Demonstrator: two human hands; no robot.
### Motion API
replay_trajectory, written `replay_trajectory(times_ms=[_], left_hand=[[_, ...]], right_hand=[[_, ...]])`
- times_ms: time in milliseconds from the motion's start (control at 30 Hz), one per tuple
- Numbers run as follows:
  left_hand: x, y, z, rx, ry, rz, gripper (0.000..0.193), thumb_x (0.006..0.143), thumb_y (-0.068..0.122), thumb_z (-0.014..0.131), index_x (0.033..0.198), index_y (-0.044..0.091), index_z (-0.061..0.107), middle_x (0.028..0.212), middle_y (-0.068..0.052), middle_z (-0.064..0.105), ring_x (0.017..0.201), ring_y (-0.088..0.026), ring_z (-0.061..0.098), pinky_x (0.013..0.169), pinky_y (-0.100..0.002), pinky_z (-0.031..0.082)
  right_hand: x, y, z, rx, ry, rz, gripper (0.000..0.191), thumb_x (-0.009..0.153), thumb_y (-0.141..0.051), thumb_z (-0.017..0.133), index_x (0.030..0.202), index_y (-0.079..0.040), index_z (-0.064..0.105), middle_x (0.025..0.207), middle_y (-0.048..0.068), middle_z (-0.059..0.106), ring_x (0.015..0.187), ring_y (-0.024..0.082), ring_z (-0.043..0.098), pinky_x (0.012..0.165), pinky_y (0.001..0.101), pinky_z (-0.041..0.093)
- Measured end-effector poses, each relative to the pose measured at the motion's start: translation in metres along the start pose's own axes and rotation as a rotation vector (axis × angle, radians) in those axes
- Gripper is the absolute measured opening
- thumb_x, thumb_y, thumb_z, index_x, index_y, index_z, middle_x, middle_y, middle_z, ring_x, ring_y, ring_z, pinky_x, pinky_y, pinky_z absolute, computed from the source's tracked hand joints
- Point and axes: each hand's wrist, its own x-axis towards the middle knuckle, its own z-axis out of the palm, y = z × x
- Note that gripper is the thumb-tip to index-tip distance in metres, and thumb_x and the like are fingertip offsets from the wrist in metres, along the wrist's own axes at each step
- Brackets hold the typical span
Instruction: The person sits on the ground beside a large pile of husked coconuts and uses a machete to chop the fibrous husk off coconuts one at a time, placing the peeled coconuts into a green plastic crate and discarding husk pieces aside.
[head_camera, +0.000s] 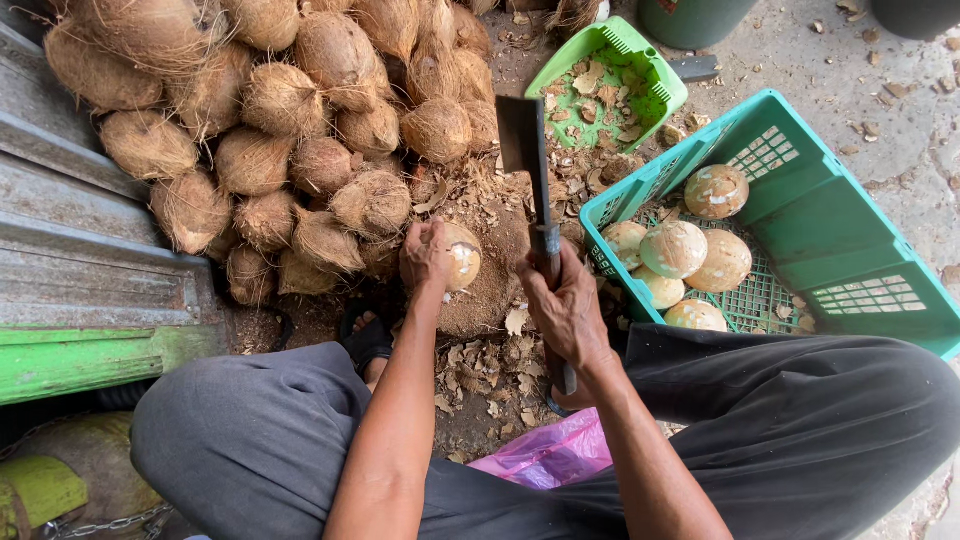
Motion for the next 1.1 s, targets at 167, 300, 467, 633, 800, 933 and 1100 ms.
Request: replay_trajectory(times_ms=[167,300,467,633,800,933,1100], left_hand=[[-0.002,-0.010,-0.001,0.100,0.058,0.081,0.053,0.094,0.068,0.043,0.085,0.019,0.059,0.086,-0.005,0.068,0.076,-0.021,0.063,0.064,-0.040,0.046],[-0.003,-0.012,-0.001,0.054,0.045,0.069,0.051,0.094,0.066,0.042,0.084,0.019,0.058,0.084,-0.001,0.065,0.073,-0.019,0.063,0.056,-0.036,0.045],[0.001,-0.008,0.008,0.166,0.101,-0.048,0.046,0.096,0.063,0.038,0.086,0.022,0.054,0.079,0.000,0.060,0.066,-0.020,0.057,0.053,-0.036,0.040],[-0.005,-0.012,0.007,0.138,0.051,0.011,0.047,0.097,0.065,0.040,0.088,0.020,0.054,0.079,-0.002,0.060,0.066,-0.019,0.056,0.054,-0.036,0.039],[-0.002,-0.013,0.008,0.116,0.076,0.056,0.051,0.095,0.065,0.039,0.085,0.018,0.056,0.080,-0.004,0.062,0.070,-0.020,0.058,0.059,-0.038,0.043],[0.005,-0.013,0.009,0.165,0.098,-0.030,0.049,0.092,0.063,0.040,0.082,0.018,0.058,0.082,-0.003,0.063,0.071,-0.021,0.058,0.062,-0.041,0.042],[0.000,-0.016,0.009,0.080,0.085,0.097,0.053,0.097,0.065,0.039,0.084,0.016,0.054,0.082,-0.008,0.063,0.072,-0.023,0.060,0.063,-0.038,0.045]], right_hand=[[-0.005,0.054,0.046,-0.057,-0.118,0.248,0.026,0.098,-0.034,0.063,0.085,-0.012,0.057,0.063,-0.005,0.047,0.051,0.010,0.044,0.045,0.0320,0.043],[-0.001,0.076,0.037,-0.110,-0.121,0.101,0.037,0.101,-0.033,0.067,0.078,-0.009,0.052,0.062,-0.004,0.045,0.051,0.009,0.044,0.046,0.0315,0.041],[0.001,0.079,0.037,0.233,0.034,0.016,0.029,0.096,-0.036,0.062,0.080,-0.014,0.053,0.058,-0.003,0.048,0.047,0.011,0.045,0.040,0.0347,0.038],[0.009,0.086,0.057,-0.198,-0.146,0.242,0.040,0.106,-0.037,0.058,0.075,-0.012,0.052,0.060,-0.004,0.051,0.047,0.008,0.041,0.041,0.0309,0.038],[0.008,0.090,0.040,0.056,-0.035,0.102,0.031,0.098,-0.031,0.067,0.075,-0.012,0.056,0.061,-0.002,0.053,0.049,0.009,0.046,0.043,0.0320,0.041],[0.005,0.092,0.053,0.344,0.082,0.076,0.038,0.098,-0.031,0.069,0.072,-0.007,0.055,0.058,0.002,0.051,0.047,0.012,0.045,0.042,0.0344,0.037],[0.014,0.095,0.057,-0.115,-0.139,0.161,0.036,0.099,-0.033,0.068,0.074,-0.011,0.056,0.060,-0.001,0.053,0.048,0.007,0.044,0.043,0.0283,0.040]])
